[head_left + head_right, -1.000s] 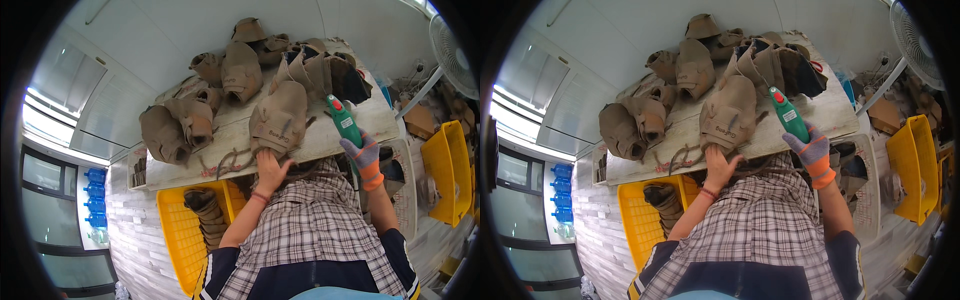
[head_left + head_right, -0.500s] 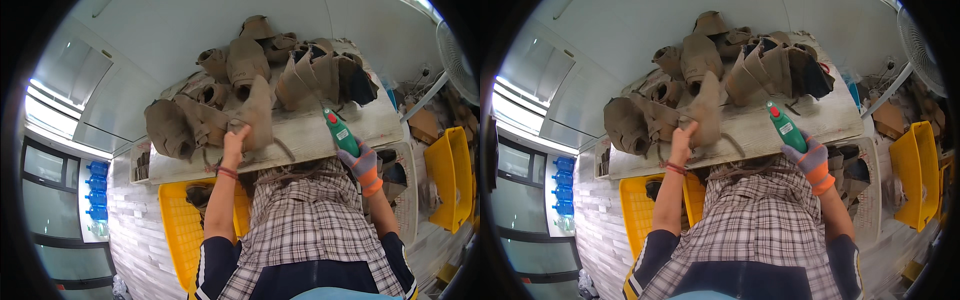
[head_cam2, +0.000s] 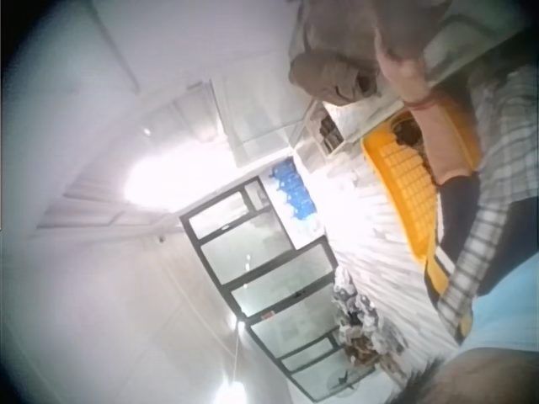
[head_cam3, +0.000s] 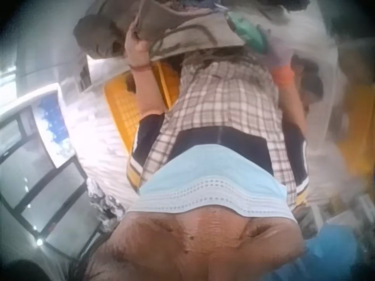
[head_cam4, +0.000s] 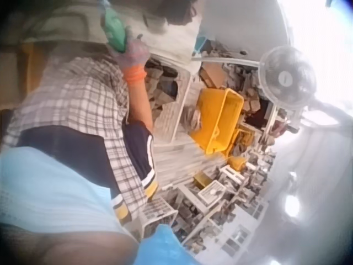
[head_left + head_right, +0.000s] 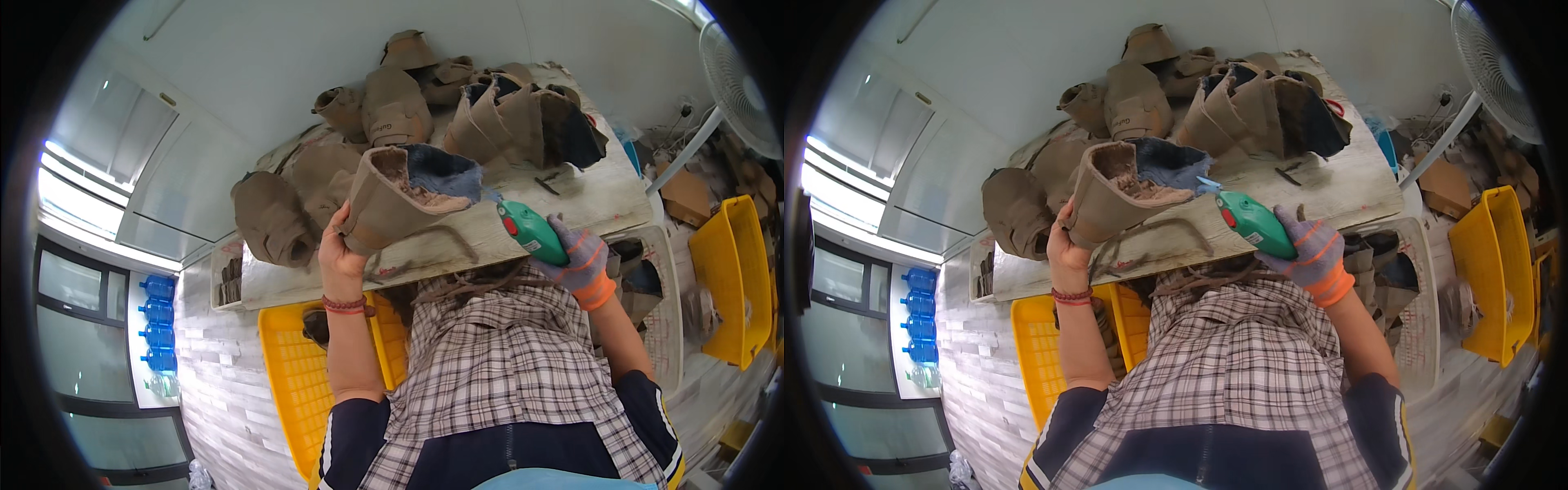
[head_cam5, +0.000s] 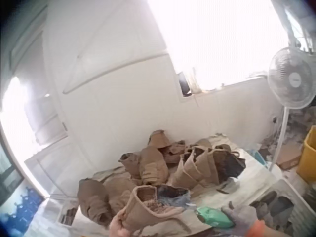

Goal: The person retrieves beige shoe uppers from a white basket and places them on a worktable. Using a green rotary tool, they trim the inner lining of each upper, then switch to red-handled scissors to cut away excess material. The trimmed uppers are set aside on the table.

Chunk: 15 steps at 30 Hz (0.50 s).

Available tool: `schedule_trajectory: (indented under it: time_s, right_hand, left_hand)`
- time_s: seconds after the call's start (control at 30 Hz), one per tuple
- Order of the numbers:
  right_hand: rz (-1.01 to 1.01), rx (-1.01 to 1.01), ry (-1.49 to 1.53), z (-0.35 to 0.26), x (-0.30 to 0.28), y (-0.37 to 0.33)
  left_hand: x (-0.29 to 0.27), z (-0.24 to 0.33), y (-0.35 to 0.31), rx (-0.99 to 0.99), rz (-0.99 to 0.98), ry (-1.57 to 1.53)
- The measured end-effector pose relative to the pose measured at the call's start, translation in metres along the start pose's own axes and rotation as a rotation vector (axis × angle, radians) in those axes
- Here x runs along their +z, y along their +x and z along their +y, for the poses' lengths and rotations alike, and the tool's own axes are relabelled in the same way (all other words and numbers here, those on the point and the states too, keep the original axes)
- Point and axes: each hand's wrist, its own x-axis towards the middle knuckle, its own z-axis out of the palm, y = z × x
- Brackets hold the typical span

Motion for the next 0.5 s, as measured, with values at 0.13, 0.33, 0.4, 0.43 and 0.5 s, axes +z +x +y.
schedule_trajectory:
  time_s: [0.13,0.33,0.4,0.43,0.5]
  right_hand:
    - [-0.007,-0.081,-0.046,0.015,0.005,-0.006]
    - [-0.013,-0.104,-0.069,0.025,0.013,-0.012]
    - [-0.013,-0.097,-0.064,0.026,0.013,-0.015]
    - [-0.007,-0.101,-0.045,0.025,0.013,-0.014]
    - [0.004,-0.110,-0.004,0.024,0.014,-0.013]
  left_hand:
    - [-0.019,-0.004,0.000,0.015,0.030,-0.134]
    - [-0.025,-0.011,0.000,-0.031,0.001,-0.175]
    - [-0.027,-0.013,-0.002,-0.022,0.004,-0.163]
    - [-0.028,-0.014,-0.002,-0.018,0.005,-0.158]
    - [-0.030,-0.015,-0.001,-0.011,0.009,-0.138]
